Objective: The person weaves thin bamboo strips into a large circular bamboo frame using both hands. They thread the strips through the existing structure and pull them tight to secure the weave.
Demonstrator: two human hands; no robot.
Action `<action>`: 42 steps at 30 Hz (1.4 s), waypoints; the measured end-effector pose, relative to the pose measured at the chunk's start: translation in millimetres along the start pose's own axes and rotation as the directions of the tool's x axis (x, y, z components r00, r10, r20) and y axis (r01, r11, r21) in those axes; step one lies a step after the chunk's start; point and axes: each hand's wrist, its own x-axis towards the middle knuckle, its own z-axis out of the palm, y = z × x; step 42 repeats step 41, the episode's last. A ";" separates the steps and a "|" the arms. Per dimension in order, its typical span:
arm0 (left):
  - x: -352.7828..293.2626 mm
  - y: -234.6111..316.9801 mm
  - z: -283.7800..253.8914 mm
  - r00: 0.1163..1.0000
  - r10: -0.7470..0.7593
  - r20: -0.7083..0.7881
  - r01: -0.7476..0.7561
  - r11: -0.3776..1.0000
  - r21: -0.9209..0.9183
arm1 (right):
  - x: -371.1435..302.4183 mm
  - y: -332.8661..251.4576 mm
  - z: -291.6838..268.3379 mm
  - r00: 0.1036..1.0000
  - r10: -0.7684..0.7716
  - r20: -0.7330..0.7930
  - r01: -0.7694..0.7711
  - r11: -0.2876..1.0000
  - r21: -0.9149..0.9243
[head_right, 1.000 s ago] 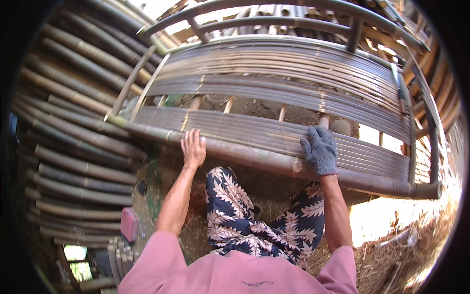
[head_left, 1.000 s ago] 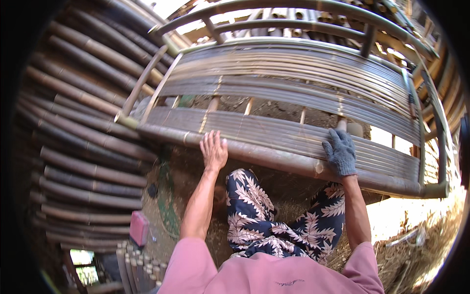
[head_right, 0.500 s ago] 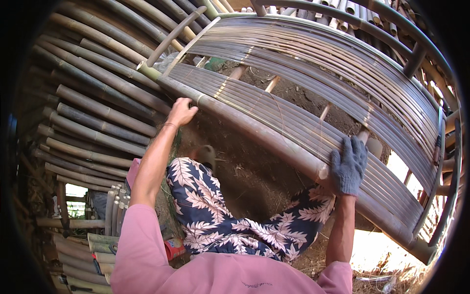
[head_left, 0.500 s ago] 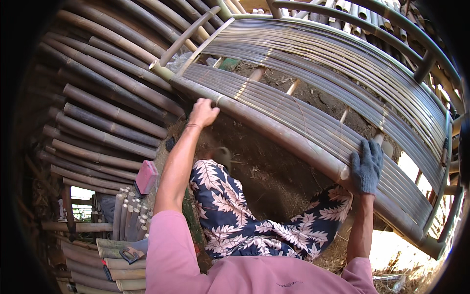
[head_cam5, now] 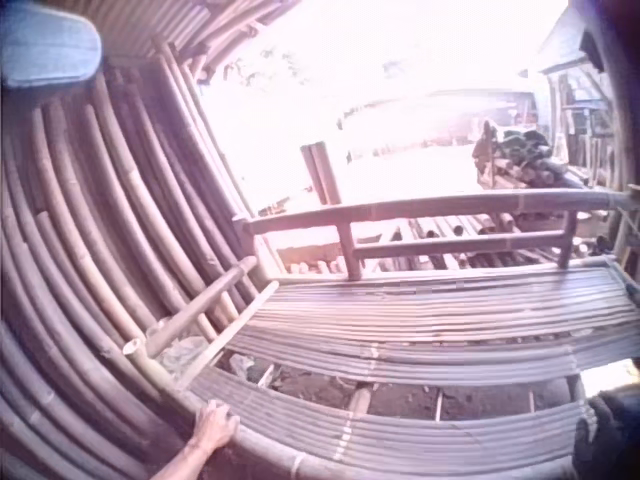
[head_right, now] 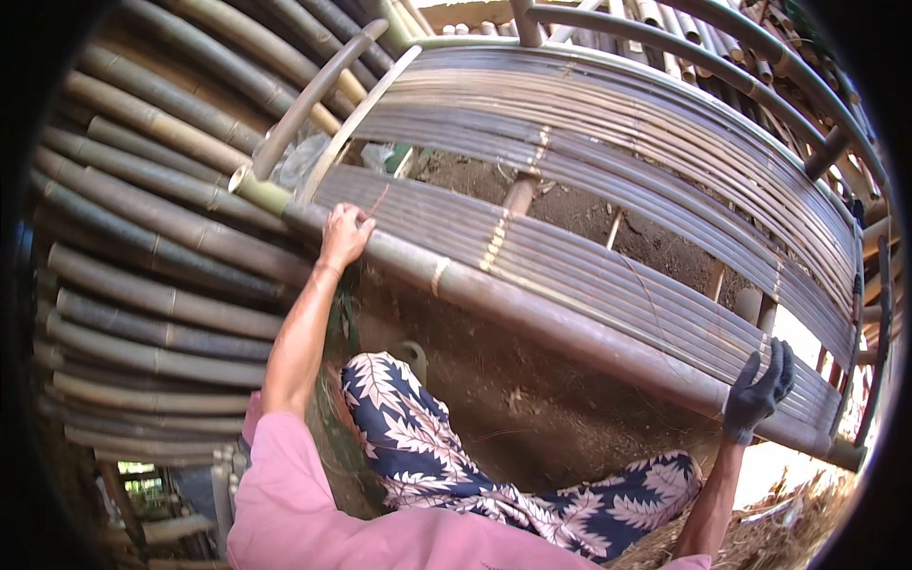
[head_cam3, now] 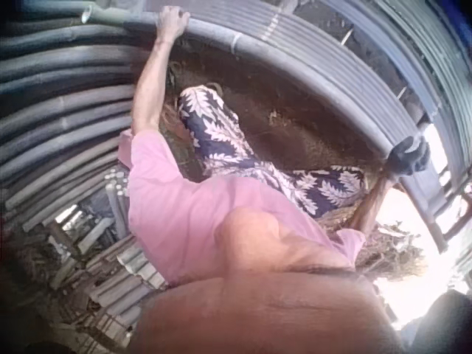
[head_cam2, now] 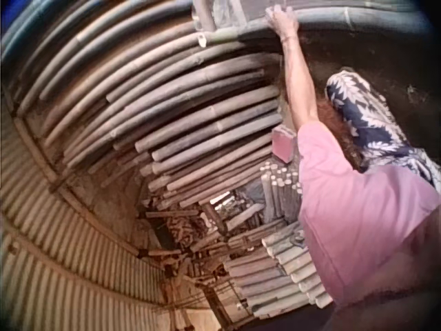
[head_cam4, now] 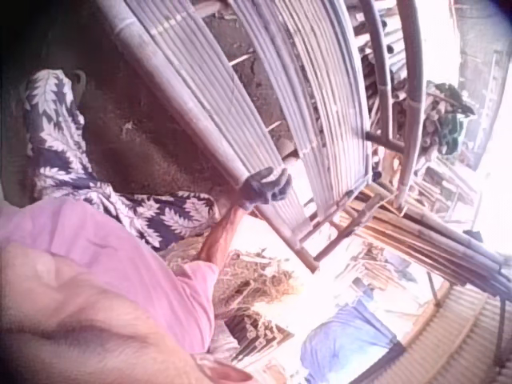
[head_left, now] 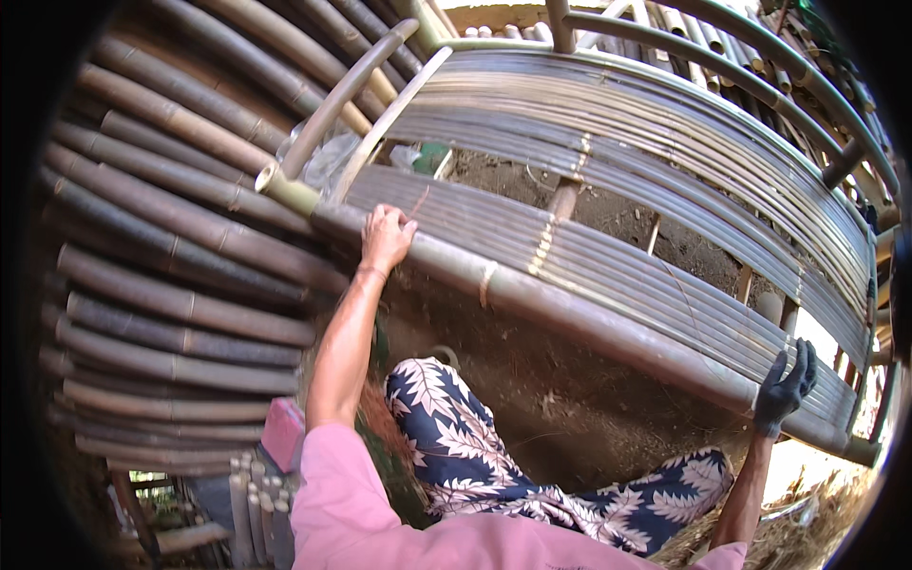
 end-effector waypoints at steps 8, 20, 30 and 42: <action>-84.3 88.6 -114.1 0.749 0.526 0.404 0.008 0.602 -0.799 | 87.1 -345.4 -3.8 0.879 -0.213 0.427 -0.207 0.637 0.742; 71.1 -43.7 -198.8 0.836 0.547 0.040 -0.260 0.459 -0.849 | 187.7 -545.1 17.9 0.749 -0.050 0.661 -0.629 0.261 0.732; 143.9 -40.6 25.2 0.804 0.592 0.049 -0.568 0.791 -0.229 | 160.7 -512.3 186.5 0.681 0.258 0.685 -0.045 0.949 -0.313; 144.5 -20.6 8.7 0.814 0.472 0.339 -0.428 0.881 -0.200 | 160.0 -532.4 281.4 0.049 -0.214 0.976 -0.112 0.969 0.219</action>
